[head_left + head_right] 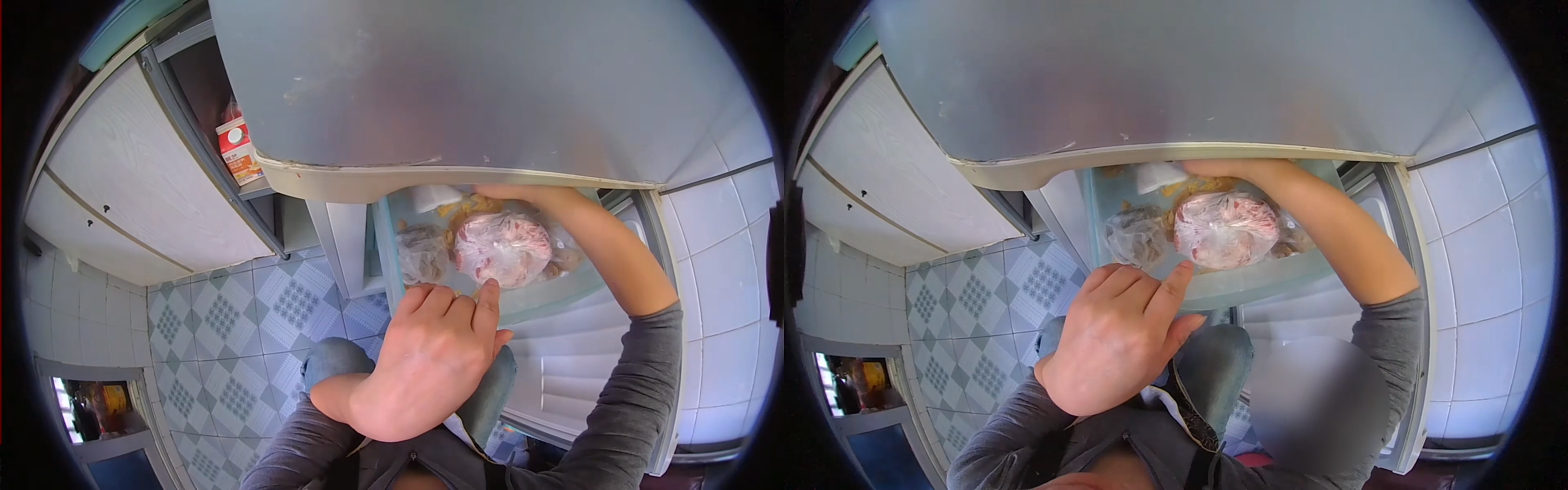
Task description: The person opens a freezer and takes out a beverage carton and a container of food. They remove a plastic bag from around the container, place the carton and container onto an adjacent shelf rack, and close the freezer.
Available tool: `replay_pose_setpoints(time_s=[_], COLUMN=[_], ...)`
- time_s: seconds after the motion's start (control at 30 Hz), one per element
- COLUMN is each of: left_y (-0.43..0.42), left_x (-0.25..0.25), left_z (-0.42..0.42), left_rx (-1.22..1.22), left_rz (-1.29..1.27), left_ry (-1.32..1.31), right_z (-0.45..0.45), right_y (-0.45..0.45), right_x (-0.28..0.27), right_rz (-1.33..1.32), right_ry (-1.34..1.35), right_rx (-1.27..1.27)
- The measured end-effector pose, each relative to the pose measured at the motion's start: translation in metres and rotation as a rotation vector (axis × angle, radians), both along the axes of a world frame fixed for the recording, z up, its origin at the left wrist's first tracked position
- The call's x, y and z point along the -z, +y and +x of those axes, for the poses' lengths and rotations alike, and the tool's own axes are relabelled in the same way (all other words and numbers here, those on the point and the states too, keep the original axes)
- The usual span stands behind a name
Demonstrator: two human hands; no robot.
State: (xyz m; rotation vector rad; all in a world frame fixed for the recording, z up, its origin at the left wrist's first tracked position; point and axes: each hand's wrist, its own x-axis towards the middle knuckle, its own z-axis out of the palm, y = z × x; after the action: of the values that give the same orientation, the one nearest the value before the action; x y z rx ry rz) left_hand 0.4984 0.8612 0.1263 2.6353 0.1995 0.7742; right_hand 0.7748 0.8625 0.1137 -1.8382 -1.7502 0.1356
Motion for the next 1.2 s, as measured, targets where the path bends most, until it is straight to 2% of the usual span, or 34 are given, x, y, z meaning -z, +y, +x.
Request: replay_pose_setpoints(time_s=[0.13, 0.3, 0.4, 0.43, 0.63, 0.7, 0.8, 0.93, 1.1, 1.2], left_y=[0.001, 0.0, -0.001, 0.0, 0.003, 0.002, 0.002, 0.0, 0.001, 0.001], left_x=[0.0, 0.001, 0.0, 0.0, -0.001, 0.0, 0.0, -0.001, -0.001, 0.0], left_z=[-0.001, 0.0, 0.001, 0.001, -0.001, -0.002, -0.002, -0.002, -0.002, -0.001], left_rx=[0.003, -0.013, -0.012, -0.011, 0.023, 0.027, 0.022, 0.014, 0.013, 0.016], left_rz=[-0.005, -0.003, -0.008, -0.012, -0.019, -0.025, -0.028, -0.012, -0.016, -0.02], left_ry=[-0.001, -0.028, -0.017, -0.009, 0.004, -0.003, -0.003, 0.007, 0.001, -0.002], right_z=[0.013, -0.007, -0.012, -0.014, -0.006, 0.006, -0.005, -0.015, -0.011, 0.005], right_y=[0.008, 0.014, 0.047, 0.047, 0.01, -0.009, -0.035, -0.038, -0.047, -0.057], right_x=[0.005, -0.005, 0.026, 0.023, -0.033, -0.024, -0.023, -0.027, -0.03, -0.023], right_rz=[0.027, 0.085, -0.099, -0.097, -0.429, -0.819, -0.97, -0.989, -0.912, -0.574], right_ry=[-0.162, -0.049, -0.58, -0.576, -0.242, 0.046, -0.099, 0.01, -0.017, 0.484], right_rx=[0.061, 0.043, 0.18, 0.178, -0.067, 0.007, -0.104, 0.036, 0.019, 0.002])
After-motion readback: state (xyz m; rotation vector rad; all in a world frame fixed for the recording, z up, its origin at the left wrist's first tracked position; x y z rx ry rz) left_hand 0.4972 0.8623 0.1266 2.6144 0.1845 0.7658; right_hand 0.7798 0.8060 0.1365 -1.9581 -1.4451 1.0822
